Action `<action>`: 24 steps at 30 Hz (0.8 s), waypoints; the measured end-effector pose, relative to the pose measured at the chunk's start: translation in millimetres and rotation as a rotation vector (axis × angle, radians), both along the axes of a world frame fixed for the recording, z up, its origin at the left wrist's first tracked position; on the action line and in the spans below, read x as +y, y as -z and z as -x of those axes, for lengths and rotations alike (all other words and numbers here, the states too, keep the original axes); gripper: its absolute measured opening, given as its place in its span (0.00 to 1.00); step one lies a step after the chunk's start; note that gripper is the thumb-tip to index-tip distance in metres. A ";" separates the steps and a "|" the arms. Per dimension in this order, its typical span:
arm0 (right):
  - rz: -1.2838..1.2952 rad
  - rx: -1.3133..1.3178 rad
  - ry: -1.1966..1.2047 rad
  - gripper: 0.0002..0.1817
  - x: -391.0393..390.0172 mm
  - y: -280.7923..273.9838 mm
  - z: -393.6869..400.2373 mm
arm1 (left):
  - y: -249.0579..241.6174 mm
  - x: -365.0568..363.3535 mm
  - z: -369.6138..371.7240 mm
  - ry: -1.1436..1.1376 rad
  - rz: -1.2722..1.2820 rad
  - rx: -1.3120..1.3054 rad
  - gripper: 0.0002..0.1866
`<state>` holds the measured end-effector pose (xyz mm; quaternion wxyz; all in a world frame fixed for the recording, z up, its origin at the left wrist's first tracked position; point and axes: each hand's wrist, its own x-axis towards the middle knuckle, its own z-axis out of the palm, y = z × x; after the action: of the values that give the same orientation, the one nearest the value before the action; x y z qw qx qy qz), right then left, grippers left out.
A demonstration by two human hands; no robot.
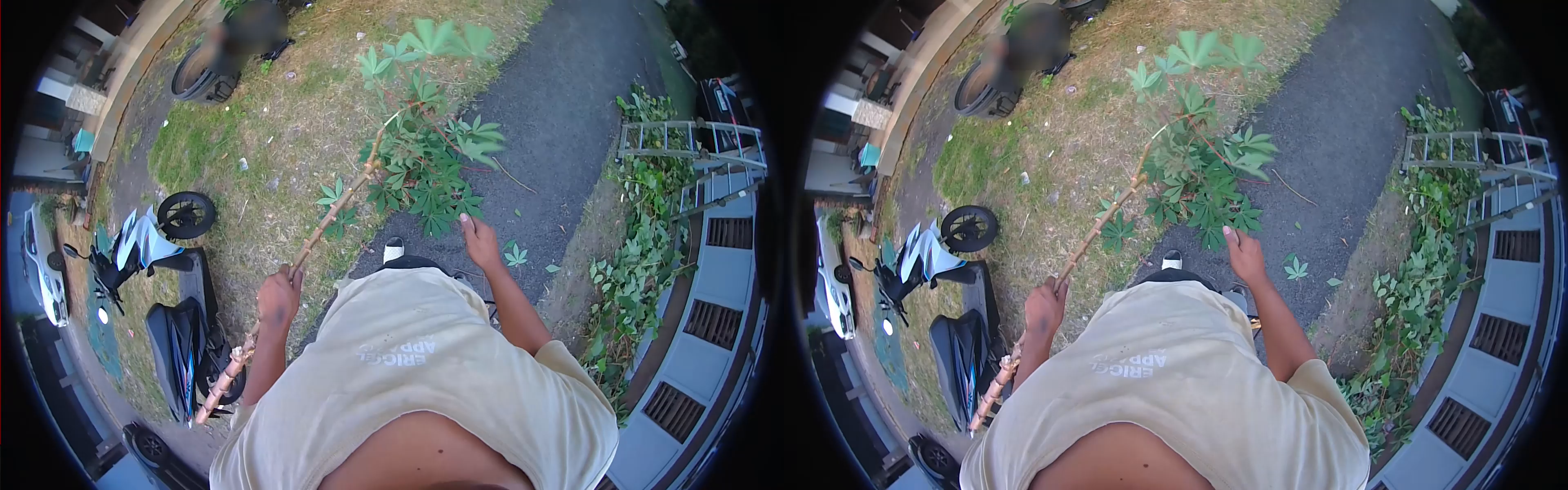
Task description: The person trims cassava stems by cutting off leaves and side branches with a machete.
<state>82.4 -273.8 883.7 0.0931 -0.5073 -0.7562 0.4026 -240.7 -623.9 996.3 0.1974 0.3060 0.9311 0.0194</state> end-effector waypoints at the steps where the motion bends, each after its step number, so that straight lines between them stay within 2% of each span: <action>1: 0.035 0.017 -0.056 0.36 1.7 -8.2 8.7 | 3.7 -1.4 3.1 -0.005 -0.004 0.046 0.20; 5: 0.128 0.135 -0.173 0.35 21.4 12.2 45.0 | 17.9 -1.9 6.8 -0.055 -0.113 0.094 0.18; 8: -0.013 -0.019 -0.130 0.34 24.7 15.7 83.1 | 15.7 -0.1 8.7 -0.091 -0.142 0.052 0.17; 10: -0.118 0.166 -0.062 0.35 22.4 -3.1 98.6 | 14.4 -6.1 4.5 -0.132 -0.170 0.053 0.16; 11: -0.120 0.166 -0.068 0.35 25.2 -5.8 103.2 | 14.7 -9.6 1.0 -0.138 -0.173 0.053 0.16; 13: -0.182 0.363 -0.054 0.35 29.7 -8.4 115.1 | 13.4 -20.6 -4.7 -0.158 -0.211 0.081 0.14; 14: -0.179 0.368 -0.057 0.35 37.9 2.2 119.9 | 11.8 -25.1 -6.0 -0.161 -0.209 0.085 0.14; 16: 0.148 0.156 -0.061 0.34 60.8 36.2 127.0 | 10.0 -31.3 -12.2 -0.167 -0.250 0.098 0.13; 17: 0.145 0.161 -0.073 0.34 61.1 35.8 132.5 | 10.5 -34.3 -15.4 -0.177 -0.253 0.105 0.13; 19: -0.002 0.135 -0.060 0.33 57.4 35.1 143.0 | 11.2 -37.6 -17.6 -0.151 -0.222 0.120 0.12; 20: -0.050 0.213 -0.074 0.32 53.0 26.1 147.3 | 9.8 -37.5 -18.0 -0.159 -0.226 0.126 0.12; 22: -0.137 0.274 -0.073 0.31 37.5 -20.7 158.7 | 7.2 -37.7 -21.4 -0.175 -0.222 0.114 0.12; 24: -0.224 0.336 -0.057 0.31 32.8 -29.1 160.2 | 9.4 -40.5 -20.9 -0.178 -0.236 0.130 0.12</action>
<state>-77.8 -240.9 912.8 0.2624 -0.3979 -0.7842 0.3972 -219.8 -664.4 987.0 0.0970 0.2441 0.9566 0.1261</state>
